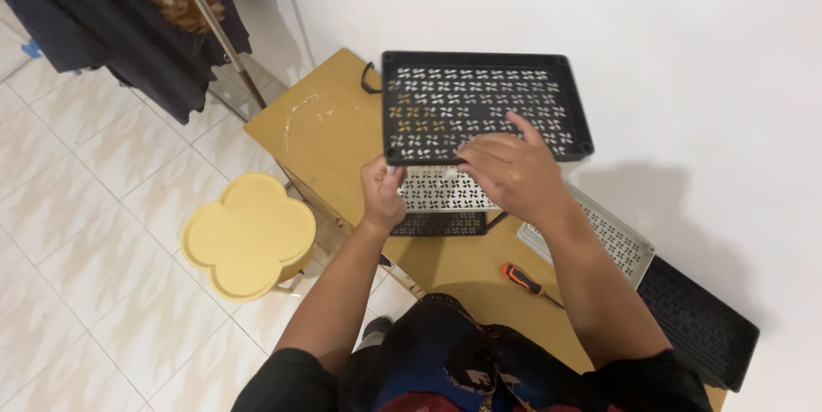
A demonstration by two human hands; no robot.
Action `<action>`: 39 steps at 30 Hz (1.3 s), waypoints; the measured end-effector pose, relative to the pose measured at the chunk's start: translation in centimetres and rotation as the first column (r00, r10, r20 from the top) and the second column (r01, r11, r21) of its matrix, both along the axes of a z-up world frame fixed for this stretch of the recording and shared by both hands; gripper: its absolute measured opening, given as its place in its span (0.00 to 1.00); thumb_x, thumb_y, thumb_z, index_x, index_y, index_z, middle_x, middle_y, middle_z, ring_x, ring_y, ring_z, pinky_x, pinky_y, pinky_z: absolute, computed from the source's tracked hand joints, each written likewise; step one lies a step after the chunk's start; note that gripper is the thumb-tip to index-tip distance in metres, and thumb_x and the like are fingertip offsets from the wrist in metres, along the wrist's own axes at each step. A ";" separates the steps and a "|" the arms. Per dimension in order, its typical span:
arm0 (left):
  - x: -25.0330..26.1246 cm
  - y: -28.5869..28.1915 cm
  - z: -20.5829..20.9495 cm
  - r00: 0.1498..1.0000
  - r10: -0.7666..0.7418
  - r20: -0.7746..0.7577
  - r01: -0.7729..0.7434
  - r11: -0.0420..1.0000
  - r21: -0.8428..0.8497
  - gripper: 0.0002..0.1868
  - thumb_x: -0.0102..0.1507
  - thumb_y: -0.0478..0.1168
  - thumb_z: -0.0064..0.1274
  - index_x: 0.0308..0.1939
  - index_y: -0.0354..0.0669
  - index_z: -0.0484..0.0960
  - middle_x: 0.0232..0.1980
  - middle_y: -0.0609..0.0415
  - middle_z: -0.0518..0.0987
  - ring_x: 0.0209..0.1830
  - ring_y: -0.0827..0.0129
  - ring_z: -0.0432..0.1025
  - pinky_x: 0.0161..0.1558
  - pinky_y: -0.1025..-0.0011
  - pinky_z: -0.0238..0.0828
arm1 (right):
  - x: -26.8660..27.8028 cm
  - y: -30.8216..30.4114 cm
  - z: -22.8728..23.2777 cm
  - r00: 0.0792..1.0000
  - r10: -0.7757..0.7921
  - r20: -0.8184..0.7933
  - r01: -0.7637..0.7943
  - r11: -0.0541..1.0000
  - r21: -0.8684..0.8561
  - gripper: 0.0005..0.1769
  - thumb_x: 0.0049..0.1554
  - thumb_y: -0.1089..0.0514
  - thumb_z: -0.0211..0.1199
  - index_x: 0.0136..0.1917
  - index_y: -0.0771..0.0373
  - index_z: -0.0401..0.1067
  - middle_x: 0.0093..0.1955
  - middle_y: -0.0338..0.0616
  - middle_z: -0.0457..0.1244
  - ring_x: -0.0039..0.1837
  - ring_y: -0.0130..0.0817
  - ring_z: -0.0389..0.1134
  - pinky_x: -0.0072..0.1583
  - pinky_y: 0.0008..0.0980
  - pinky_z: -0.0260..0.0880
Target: The person assembles a multi-tiered plastic storage rack on a table. They insert black vertical poles into the base and side panels, then place white perforated trays onto the frame to form the shelves.
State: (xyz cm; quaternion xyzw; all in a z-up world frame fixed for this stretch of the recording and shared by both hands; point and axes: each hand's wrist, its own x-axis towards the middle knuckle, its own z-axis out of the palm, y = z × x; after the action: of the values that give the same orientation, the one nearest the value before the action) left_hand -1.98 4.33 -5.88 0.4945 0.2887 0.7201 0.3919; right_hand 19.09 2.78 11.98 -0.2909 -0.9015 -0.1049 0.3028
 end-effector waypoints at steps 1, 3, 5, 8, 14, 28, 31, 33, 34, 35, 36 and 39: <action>-0.3 0.3 -0.9 0.999 -0.032 -0.010 0.032 0.999 0.008 0.29 0.69 0.64 0.45 0.30 0.42 0.70 0.27 0.66 0.64 0.26 0.80 0.55 0.30 0.76 0.48 | 0.1 0.2 -0.4 1.000 -0.003 -0.002 0.003 1.000 -0.012 0.09 0.57 0.54 0.72 0.51 0.54 0.80 0.51 0.33 0.72 0.57 0.30 0.73 0.73 0.47 0.59; -1.1 0.6 -1.8 0.995 -0.092 -0.030 0.092 0.996 0.020 0.31 0.72 0.67 0.38 0.29 0.45 0.66 0.28 0.67 0.62 0.27 0.80 0.54 0.30 0.77 0.47 | 0.3 0.5 -1.1 1.000 -0.006 -0.005 0.006 0.999 -0.040 0.09 0.59 0.54 0.72 0.52 0.55 0.80 0.52 0.34 0.72 0.58 0.31 0.73 0.72 0.46 0.60; -1.7 0.9 -1.3 0.996 -0.075 -0.040 0.070 0.991 -0.114 0.34 0.73 0.66 0.29 0.31 0.44 0.73 0.25 0.66 0.66 0.23 0.80 0.58 0.27 0.77 0.50 | 0.8 0.7 -1.2 0.998 0.008 -0.057 -0.015 0.994 -0.113 0.12 0.57 0.53 0.72 0.54 0.56 0.79 0.53 0.37 0.73 0.59 0.33 0.73 0.73 0.48 0.60; -3.8 1.6 2.7 0.996 -0.001 -0.089 -0.019 0.975 -0.219 0.32 0.75 0.62 0.25 0.42 0.42 0.76 0.32 0.61 0.71 0.29 0.79 0.62 0.31 0.78 0.57 | 2.7 1.4 0.0 0.981 -0.131 -0.145 0.082 0.949 -0.303 0.16 0.58 0.49 0.71 0.56 0.56 0.79 0.56 0.41 0.72 0.59 0.35 0.73 0.77 0.49 0.58; -5.9 3.3 14.8 0.735 0.176 -0.655 -0.275 0.960 -0.051 0.32 0.73 0.59 0.37 0.68 0.34 0.69 0.65 0.41 0.74 0.67 0.54 0.71 0.69 0.58 0.65 | 5.0 6.1 1.9 0.890 -0.456 0.019 0.392 0.741 -0.546 0.35 0.67 0.37 0.48 0.72 0.68 0.65 0.77 0.60 0.54 0.79 0.55 0.50 0.76 0.50 0.48; -0.8 2.5 20.5 0.064 -0.089 -0.994 -0.374 0.921 -0.106 0.56 0.63 0.77 0.37 0.78 0.35 0.54 0.81 0.30 0.44 0.83 0.41 0.36 0.68 0.42 0.53 | 4.4 7.2 1.4 0.817 -0.500 0.289 0.569 0.614 -0.547 0.53 0.63 0.26 0.44 0.79 0.74 0.48 0.84 0.66 0.33 0.85 0.56 0.28 0.78 0.51 0.38; -0.9 2.6 20.4 0.056 -0.056 -0.997 -0.359 0.931 -0.072 0.55 0.63 0.77 0.38 0.78 0.35 0.55 0.81 0.28 0.45 0.82 0.38 0.36 0.68 0.38 0.51 | 4.6 7.3 1.1 0.825 -0.500 0.261 0.554 0.628 -0.546 0.52 0.62 0.27 0.45 0.79 0.74 0.49 0.84 0.66 0.34 0.85 0.57 0.29 0.77 0.52 0.39; -0.9 2.8 20.2 0.045 -0.047 -0.998 -0.353 0.934 -0.059 0.55 0.63 0.77 0.38 0.78 0.36 0.56 0.80 0.27 0.45 0.82 0.37 0.36 0.68 0.36 0.48 | 4.9 7.3 0.7 0.828 -0.506 0.243 0.549 0.637 -0.542 0.51 0.62 0.28 0.46 0.79 0.74 0.50 0.84 0.67 0.36 0.86 0.57 0.30 0.76 0.53 0.41; -0.8 2.9 20.1 0.018 -0.051 -0.999 -0.352 0.935 -0.054 0.54 0.63 0.77 0.38 0.77 0.38 0.57 0.80 0.26 0.45 0.81 0.36 0.36 0.67 0.34 0.47 | 5.0 7.6 0.5 0.838 -0.487 0.247 0.538 0.665 -0.517 0.52 0.64 0.28 0.47 0.79 0.77 0.50 0.84 0.69 0.36 0.86 0.59 0.31 0.77 0.53 0.41; -0.6 2.9 19.9 -0.010 -0.054 -0.998 -0.349 0.936 -0.048 0.54 0.63 0.78 0.39 0.77 0.40 0.58 0.79 0.26 0.44 0.80 0.34 0.37 0.67 0.33 0.46 | 5.4 7.7 0.5 0.848 -0.468 0.250 0.527 0.692 -0.493 0.53 0.65 0.29 0.48 0.79 0.80 0.49 0.84 0.71 0.37 0.85 0.60 0.32 0.79 0.54 0.41; -0.5 2.7 19.8 -0.038 -0.058 -0.998 -0.346 0.938 -0.041 0.53 0.62 0.78 0.39 0.77 0.41 0.59 0.79 0.25 0.44 0.79 0.33 0.37 0.66 0.32 0.45 | 5.6 7.7 0.4 0.857 -0.449 0.253 0.515 0.718 -0.468 0.53 0.67 0.29 0.48 0.79 0.82 0.49 0.84 0.73 0.38 0.85 0.62 0.33 0.80 0.54 0.41; -0.5 2.9 20.1 0.003 -0.034 -0.999 -0.335 0.942 -0.033 0.52 0.63 0.77 0.41 0.76 0.40 0.61 0.79 0.24 0.45 0.80 0.33 0.37 0.66 0.32 0.46 | 5.3 8.1 0.5 0.843 -0.475 0.253 0.537 0.711 -0.454 0.53 0.64 0.29 0.51 0.78 0.80 0.51 0.83 0.72 0.38 0.85 0.62 0.34 0.77 0.55 0.42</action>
State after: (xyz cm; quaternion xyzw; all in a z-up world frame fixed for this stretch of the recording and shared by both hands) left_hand -2.45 7.25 14.20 0.7635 0.6228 0.1603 0.0587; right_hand 24.35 10.88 12.47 -0.5892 -0.7978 0.0402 0.1214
